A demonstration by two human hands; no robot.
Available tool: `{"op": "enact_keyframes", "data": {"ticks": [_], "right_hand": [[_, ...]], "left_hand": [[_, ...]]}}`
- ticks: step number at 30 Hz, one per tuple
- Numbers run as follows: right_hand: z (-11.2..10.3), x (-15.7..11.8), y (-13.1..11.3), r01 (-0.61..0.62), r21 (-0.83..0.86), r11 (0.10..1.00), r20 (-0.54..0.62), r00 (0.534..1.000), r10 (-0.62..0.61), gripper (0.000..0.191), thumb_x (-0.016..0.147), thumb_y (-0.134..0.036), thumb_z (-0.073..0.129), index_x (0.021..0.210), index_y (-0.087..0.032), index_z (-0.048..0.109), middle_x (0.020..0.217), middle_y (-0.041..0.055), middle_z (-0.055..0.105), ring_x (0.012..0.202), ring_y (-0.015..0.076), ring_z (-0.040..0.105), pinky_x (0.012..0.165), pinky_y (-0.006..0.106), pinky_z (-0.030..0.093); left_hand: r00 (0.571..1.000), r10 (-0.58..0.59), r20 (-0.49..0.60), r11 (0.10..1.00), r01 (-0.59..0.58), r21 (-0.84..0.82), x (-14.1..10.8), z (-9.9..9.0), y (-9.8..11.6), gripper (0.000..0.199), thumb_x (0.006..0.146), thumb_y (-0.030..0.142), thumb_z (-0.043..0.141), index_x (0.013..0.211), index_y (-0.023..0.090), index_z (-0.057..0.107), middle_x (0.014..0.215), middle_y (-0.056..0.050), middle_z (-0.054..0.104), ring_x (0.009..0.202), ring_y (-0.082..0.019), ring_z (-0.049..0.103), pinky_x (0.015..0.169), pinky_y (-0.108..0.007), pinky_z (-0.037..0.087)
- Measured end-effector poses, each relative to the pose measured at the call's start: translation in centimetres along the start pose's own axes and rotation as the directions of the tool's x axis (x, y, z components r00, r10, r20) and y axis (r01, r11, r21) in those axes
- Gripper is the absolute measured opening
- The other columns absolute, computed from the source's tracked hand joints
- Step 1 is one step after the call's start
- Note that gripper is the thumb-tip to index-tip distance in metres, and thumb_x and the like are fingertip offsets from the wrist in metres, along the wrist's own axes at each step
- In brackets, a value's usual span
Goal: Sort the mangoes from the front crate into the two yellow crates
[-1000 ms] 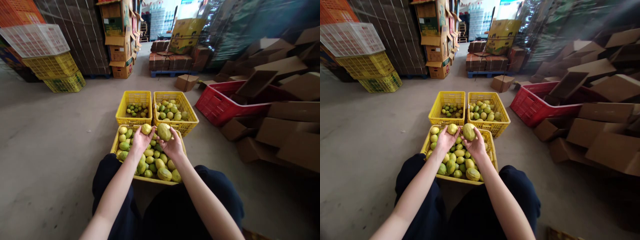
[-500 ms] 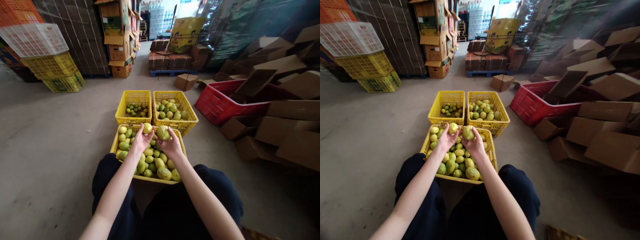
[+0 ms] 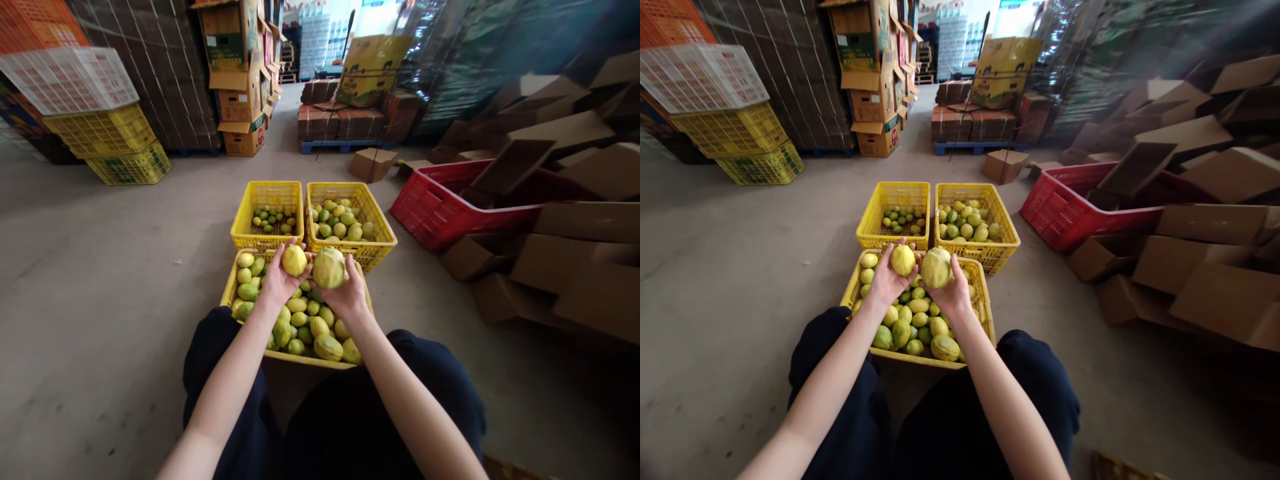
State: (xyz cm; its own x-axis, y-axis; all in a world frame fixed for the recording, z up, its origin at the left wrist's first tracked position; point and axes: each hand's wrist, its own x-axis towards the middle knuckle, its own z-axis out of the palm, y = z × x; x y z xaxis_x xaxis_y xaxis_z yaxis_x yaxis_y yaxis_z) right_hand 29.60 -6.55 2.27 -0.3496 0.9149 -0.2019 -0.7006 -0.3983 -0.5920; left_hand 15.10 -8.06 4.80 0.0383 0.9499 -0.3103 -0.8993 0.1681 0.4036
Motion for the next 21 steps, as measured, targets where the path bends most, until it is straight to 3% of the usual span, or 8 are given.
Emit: {"op": "enact_keyframes", "data": {"ticks": [3,7,14,18,21], "right_hand": [[0.5,-0.4,0.0,-0.015,0.02,1.0,0.037,0.999,0.014,0.045,0.08,-0.065,0.064,0.088,-0.021,0.069,0.078,0.0052,0.073,0.082,0.0262,0.073,0.067,0.039,0.063],[0.4,-0.4,0.1,-0.035,0.012,0.999,0.082,0.996,0.034,0.039,0.079,-0.058,0.065,0.073,-0.019,0.067,0.067,0.0067,0.07,0.08,0.0279,0.073,0.066,0.039,0.063],[-0.2,0.0,0.4,-0.036,-0.01,0.999,0.153,0.988,0.037,0.032,0.075,-0.05,0.07,0.071,-0.018,0.07,0.069,0.0084,0.072,0.078,0.0283,0.073,0.066,0.038,0.062],[0.0,-0.1,0.4,-0.046,0.023,0.999,0.121,0.992,0.043,0.03,0.079,-0.048,0.065,0.072,-0.018,0.069,0.068,0.0079,0.071,0.077,0.0279,0.072,0.067,0.039,0.061],[0.3,-0.3,0.3,-0.046,0.062,0.997,0.08,0.996,0.041,0.03,0.081,-0.046,0.063,0.073,-0.018,0.07,0.069,0.0077,0.072,0.073,0.0256,0.071,0.067,0.038,0.061]], "left_hand": [[1.0,0.011,0.004,0.995,-0.011,0.102,-0.2,-0.1,0.3,0.032,0.097,0.037,0.049,0.087,0.016,0.071,0.075,-0.004,0.069,0.061,-0.014,0.066,0.047,-0.02,0.051],[0.991,0.089,0.097,0.948,-0.114,0.296,-0.2,-0.6,0.4,0.041,0.092,0.038,0.049,0.063,0.014,0.064,0.061,-0.004,0.063,0.05,-0.012,0.06,0.037,-0.017,0.04],[0.983,0.122,0.136,0.882,-0.17,0.439,-0.3,-1.0,0.2,0.042,0.083,0.043,0.048,0.054,0.016,0.061,0.052,-0.003,0.058,0.045,-0.015,0.058,0.031,-0.021,0.035],[0.983,0.126,0.137,0.865,-0.177,0.47,-0.1,-1.0,0.4,0.042,0.082,0.045,0.047,0.054,0.017,0.059,0.051,-0.003,0.057,0.043,-0.014,0.055,0.031,-0.022,0.033],[0.994,0.072,0.081,0.833,-0.104,0.543,0.8,-1.6,0.2,0.046,0.086,0.049,0.043,0.058,0.017,0.06,0.053,-0.004,0.059,0.044,-0.014,0.055,0.033,-0.021,0.033]]}}
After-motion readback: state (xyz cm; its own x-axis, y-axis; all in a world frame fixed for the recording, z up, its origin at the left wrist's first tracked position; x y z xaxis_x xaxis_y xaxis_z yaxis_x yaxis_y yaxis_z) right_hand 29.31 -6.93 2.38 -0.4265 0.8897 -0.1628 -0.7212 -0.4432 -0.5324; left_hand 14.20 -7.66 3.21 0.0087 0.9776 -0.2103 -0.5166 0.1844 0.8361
